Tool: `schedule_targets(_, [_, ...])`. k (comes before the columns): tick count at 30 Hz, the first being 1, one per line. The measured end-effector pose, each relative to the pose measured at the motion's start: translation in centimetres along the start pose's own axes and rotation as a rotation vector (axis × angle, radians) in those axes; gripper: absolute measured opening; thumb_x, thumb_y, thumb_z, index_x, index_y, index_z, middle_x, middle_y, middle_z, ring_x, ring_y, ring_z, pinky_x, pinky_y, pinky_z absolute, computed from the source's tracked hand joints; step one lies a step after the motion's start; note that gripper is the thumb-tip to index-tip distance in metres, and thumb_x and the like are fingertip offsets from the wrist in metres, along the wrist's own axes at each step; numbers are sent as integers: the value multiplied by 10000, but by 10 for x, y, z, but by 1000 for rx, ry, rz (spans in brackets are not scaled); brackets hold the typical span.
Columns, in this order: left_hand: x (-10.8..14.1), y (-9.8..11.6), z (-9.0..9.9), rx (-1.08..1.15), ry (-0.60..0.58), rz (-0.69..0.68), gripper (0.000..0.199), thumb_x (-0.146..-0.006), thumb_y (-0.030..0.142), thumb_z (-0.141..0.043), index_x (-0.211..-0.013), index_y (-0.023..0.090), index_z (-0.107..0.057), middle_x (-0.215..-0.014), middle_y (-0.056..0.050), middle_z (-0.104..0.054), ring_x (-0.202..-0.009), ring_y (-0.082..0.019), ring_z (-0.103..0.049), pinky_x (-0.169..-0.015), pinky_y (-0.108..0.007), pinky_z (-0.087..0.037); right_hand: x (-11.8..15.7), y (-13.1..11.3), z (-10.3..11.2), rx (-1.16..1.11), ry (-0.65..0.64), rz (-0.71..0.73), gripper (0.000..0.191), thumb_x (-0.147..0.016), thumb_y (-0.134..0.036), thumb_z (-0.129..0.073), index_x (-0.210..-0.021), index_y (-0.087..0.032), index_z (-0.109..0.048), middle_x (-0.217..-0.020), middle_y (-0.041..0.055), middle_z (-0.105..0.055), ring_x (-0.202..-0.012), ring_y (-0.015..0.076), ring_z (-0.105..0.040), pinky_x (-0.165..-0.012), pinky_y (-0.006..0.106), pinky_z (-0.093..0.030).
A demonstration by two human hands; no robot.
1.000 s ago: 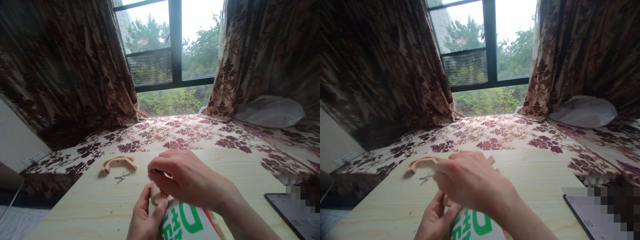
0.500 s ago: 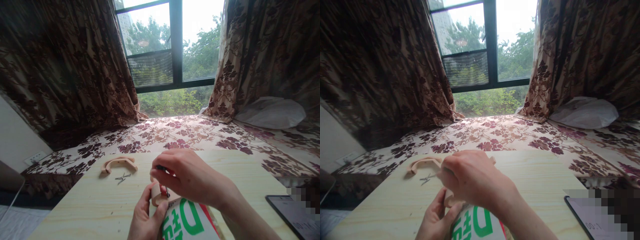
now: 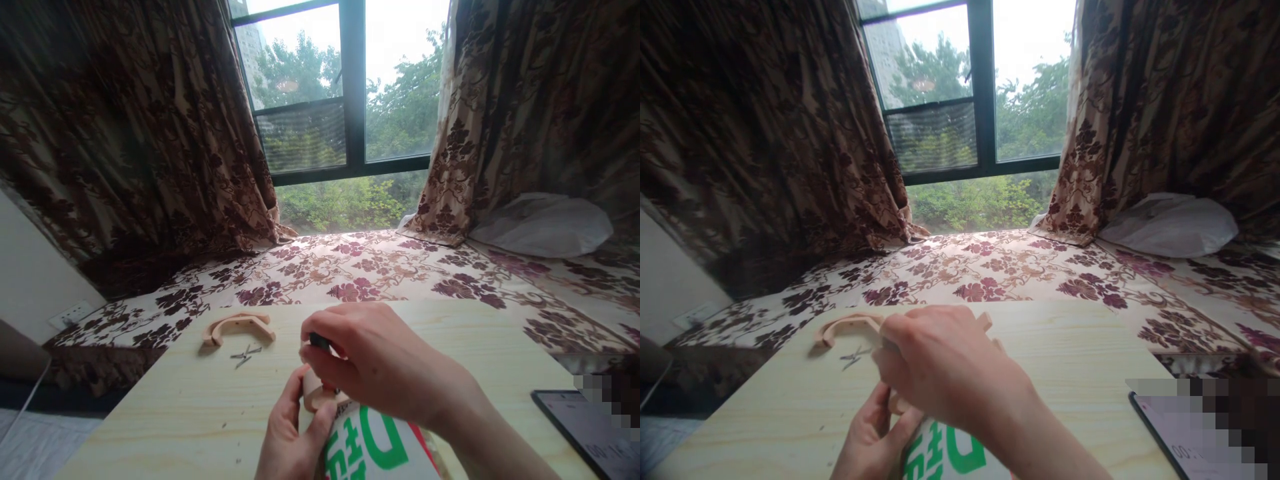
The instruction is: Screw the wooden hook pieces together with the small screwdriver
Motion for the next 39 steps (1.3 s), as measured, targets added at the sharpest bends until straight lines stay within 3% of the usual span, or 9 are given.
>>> schedule_targets(8, [-1,1,-4,-3,-28,-15,383,-653,438,-766,-913,197,-620,-809,-17,-681,-749,-180,-633,-678,-238,-500,1,18,5,77,58,-130,236,-886,-326,-536,-710,-170,-529,-621,-18,-550,-554,89,-404,-529,256,-238])
schedule_targets(14, [2,5,-3,-18,-19,14,430,-638,408,-781,-978,195,-626,-924,-45,-699,-782,-202,-646,-693,-260,-513,-1,7,-2,-38,-11,-4,127,-901,-249,-502,-830,-186,-587,-686,-15,-583,-603,92,-450,-561,243,-272])
schedule_targets(22, [-3,-6,0,-24,16,-18,445,-636,469,-769,-959,202,-619,-873,-34,-692,-761,-186,-634,-658,-236,-503,-3,24,0,50,60,-115,202,-890,-325,-525,-754,-175,-538,-642,-11,-546,-573,95,-401,-543,250,-260])
schedule_targets(29, [-2,-6,3,-52,-17,-34,503,-658,482,-754,-1045,206,-591,-841,-23,-687,-777,-188,-626,-685,-238,-494,-2,3,-5,-102,-26,24,158,-891,-279,-515,-781,-185,-580,-669,-21,-572,-588,86,-429,-565,227,-292])
schedule_targets(36, [-4,2,4,-118,57,-112,454,-646,498,-750,-972,203,-636,-930,-25,-707,-877,-199,-626,-812,-232,-478,-8,32,-6,-5,113,-150,251,-899,-328,-499,-699,-176,-499,-619,-13,-535,-573,96,-417,-547,243,-273])
schedule_targets(39, [-3,2,4,-120,72,-119,445,-632,498,-756,-944,202,-643,-877,-23,-711,-830,-194,-633,-804,-240,-486,-7,30,-5,-17,105,-148,206,-896,-299,-492,-734,-175,-523,-640,-9,-555,-589,99,-444,-561,245,-289])
Point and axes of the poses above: each hand's wrist, its own x-axis away from the middle knuckle, its own z-axis out of the back of the hand, y = z × x, the point moved 8 cm from there along -x, towards the middle knuckle
